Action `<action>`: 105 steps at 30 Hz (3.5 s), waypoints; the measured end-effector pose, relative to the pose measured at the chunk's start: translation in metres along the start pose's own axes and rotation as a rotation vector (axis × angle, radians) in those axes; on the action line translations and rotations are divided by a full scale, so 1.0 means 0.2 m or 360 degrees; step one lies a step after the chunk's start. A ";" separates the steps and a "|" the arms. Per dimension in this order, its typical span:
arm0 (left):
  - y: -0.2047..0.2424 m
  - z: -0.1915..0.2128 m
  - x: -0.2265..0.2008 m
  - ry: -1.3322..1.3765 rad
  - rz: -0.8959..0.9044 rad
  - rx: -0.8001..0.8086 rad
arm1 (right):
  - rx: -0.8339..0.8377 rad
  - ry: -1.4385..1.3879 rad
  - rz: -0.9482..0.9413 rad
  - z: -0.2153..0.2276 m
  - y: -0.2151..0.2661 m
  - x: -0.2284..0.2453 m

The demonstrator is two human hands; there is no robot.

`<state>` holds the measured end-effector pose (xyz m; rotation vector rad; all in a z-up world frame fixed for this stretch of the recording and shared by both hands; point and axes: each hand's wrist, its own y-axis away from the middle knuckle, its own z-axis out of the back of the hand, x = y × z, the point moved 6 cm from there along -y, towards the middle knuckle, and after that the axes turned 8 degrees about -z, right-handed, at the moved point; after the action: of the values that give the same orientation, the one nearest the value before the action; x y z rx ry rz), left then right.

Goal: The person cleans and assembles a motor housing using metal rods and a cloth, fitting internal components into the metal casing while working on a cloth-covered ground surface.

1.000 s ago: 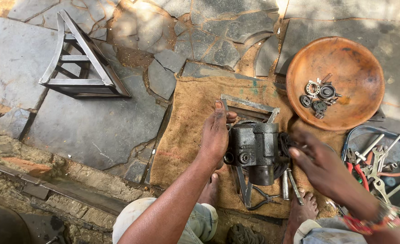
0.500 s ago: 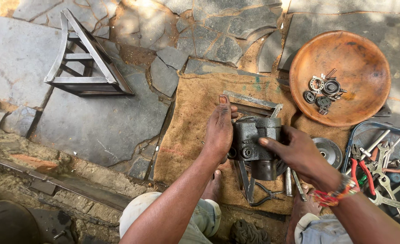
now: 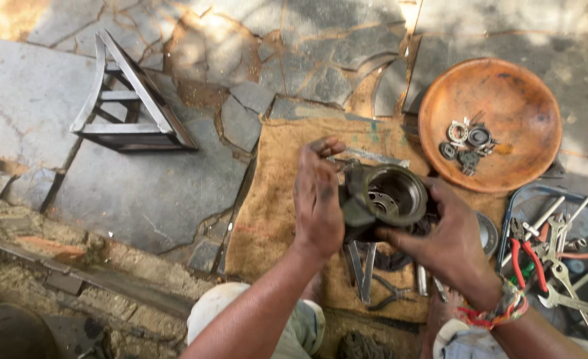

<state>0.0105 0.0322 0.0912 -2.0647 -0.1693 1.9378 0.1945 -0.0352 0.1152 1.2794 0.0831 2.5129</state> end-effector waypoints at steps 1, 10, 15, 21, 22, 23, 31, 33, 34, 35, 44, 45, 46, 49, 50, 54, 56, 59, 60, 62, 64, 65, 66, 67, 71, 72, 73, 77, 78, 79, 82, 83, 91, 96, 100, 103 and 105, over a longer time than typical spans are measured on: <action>0.01 0.01 -0.05 -0.0015 -0.0143 -0.0018 | -0.0047 0.0099 0.0094 0.01 0.02 0.02; 0.08 -0.05 0.14 -0.0188 -0.0177 0.0113 | -0.0099 0.0151 -0.0049 -0.11 0.04 -0.16; 0.10 -0.02 0.20 -0.0016 -0.0050 0.0018 | -0.0129 0.0299 -0.0019 -0.11 0.05 -0.19; 0.08 -0.01 0.19 0.0075 0.0052 0.0073 | -0.0053 0.0161 -0.0119 -0.12 0.05 -0.21; 0.08 -0.01 0.19 0.0064 0.0054 0.0093 | -0.0043 0.0143 -0.0132 -0.12 0.05 -0.22; 0.08 0.00 0.20 0.0023 0.0101 0.0093 | -0.0031 0.0155 -0.0128 -0.12 0.05 -0.23; -0.02 0.08 0.19 -0.0165 -0.0028 0.0132 | 0.0009 0.0096 -0.0084 -0.09 0.06 -0.21; -0.03 0.09 0.18 -0.0184 -0.0009 0.0148 | 0.0029 0.0058 -0.0090 -0.08 0.06 -0.20; -0.03 0.09 0.18 -0.0194 -0.0001 0.0155 | 0.0038 0.0039 -0.0092 -0.08 0.06 -0.20; -0.03 0.09 0.18 -0.0210 0.0036 0.0166 | 0.0032 0.0069 -0.0076 -0.07 0.05 -0.20; 0.02 0.12 0.23 -0.0188 0.0131 0.0066 | 0.0063 0.0202 -0.0093 -0.08 0.04 -0.20; 0.03 0.13 0.25 -0.0249 0.0202 0.0049 | 0.0066 0.0212 -0.0090 -0.08 0.04 -0.19; 0.03 0.13 0.26 -0.0309 0.0273 0.0032 | 0.0069 0.0221 -0.0086 -0.08 0.04 -0.19; 0.09 0.05 0.29 -0.0061 0.0528 0.0135 | 0.0097 0.0236 -0.0121 -0.08 0.03 -0.20; 0.09 0.05 0.27 -0.0281 0.0487 0.0248 | 0.0113 0.0210 -0.0135 -0.08 0.03 -0.20; 0.08 0.04 0.23 -0.0722 0.0485 0.0529 | 0.0131 0.0174 -0.0174 -0.09 0.03 -0.22; 0.07 0.03 0.23 -0.0718 0.0516 0.0550 | 0.0116 0.0196 -0.0138 -0.08 0.02 -0.21; 0.07 0.01 0.21 -0.0729 0.0461 0.0553 | 0.0135 0.0295 -0.0075 -0.09 0.02 -0.24; 0.07 0.01 0.20 -0.0746 0.0419 0.0558 | 0.0169 0.0372 -0.0079 -0.09 0.01 -0.27; 0.06 0.00 0.18 -0.0787 0.0309 0.0582 | 0.0239 0.0408 -0.0018 -0.07 -0.03 -0.34; 0.06 -0.01 0.14 -0.0826 0.0177 0.0624 | 0.0308 0.0330 0.0106 -0.02 -0.07 -0.44; 0.07 -0.03 0.12 -0.0900 0.0137 0.0720 | 0.0290 0.0472 -0.0025 0.01 -0.08 -0.56; 0.07 -0.06 0.12 -0.0971 0.0094 0.0817 | 0.0274 0.0614 -0.0157 0.04 -0.09 -0.68; 0.06 -0.08 0.10 -0.1040 0.0025 0.0911 | 0.0239 0.0757 -0.0276 0.08 -0.10 -0.80; 0.07 -0.12 0.01 -0.1117 -0.0180 0.1049 | 0.0534 0.1072 -0.0648 0.02 -0.04 -1.31; 0.06 -0.12 0.01 -0.1119 -0.0195 0.1054 | 0.0645 0.1098 -0.0750 -0.03 -0.02 -1.43; 0.06 -0.13 0.01 -0.1124 -0.0211 0.1042 | 0.0756 0.1133 -0.0839 -0.08 -0.03 -1.55; 0.08 -0.14 0.03 -0.1159 -0.0131 0.1061 | 0.0578 0.1064 -0.0743 -0.31 -0.13 -1.83; 0.10 -0.14 0.04 -0.1141 -0.0113 0.1062 | 0.0523 0.1052 -0.0763 -0.37 -0.13 -1.89; 0.09 -0.14 0.04 -0.1135 -0.0108 0.1053 | 0.0473 0.1024 -0.0767 -0.45 -0.17 -1.94; 0.10 -0.16 0.05 -0.1181 -0.0164 0.1156 | 0.0484 0.0962 -0.0777 -0.68 -0.26 -2.10; 0.10 -0.16 0.06 -0.1191 -0.0130 0.1163 | 0.0491 0.0930 -0.0779 -0.74 -0.30 -2.17; 0.11 -0.16 0.08 -0.1072 -0.0001 0.1149 | 0.0322 -0.0419 -0.0809 -0.68 -0.38 -2.26; 0.08 -0.16 0.09 -0.0969 0.0029 0.1144 | 0.0170 -0.1104 -0.0386 -0.13 -0.55 -1.51; 0.04 -0.20 0.08 -0.1151 -0.0012 0.1265 | 0.0272 -0.0554 -0.0042 0.30 -0.41 -0.59; 0.03 -0.18 0.05 -0.1067 0.0083 0.1241 | 0.0371 -0.0027 0.0349 0.27 -0.27 -0.08; 0.03 -0.17 0.04 -0.1082 0.0116 0.1220 | 0.0438 0.0418 0.0852 0.12 -0.17 0.16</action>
<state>0.0447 0.0238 0.0830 -0.9140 0.4445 2.1950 0.2061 0.0048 0.1475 1.1779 0.1704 3.2183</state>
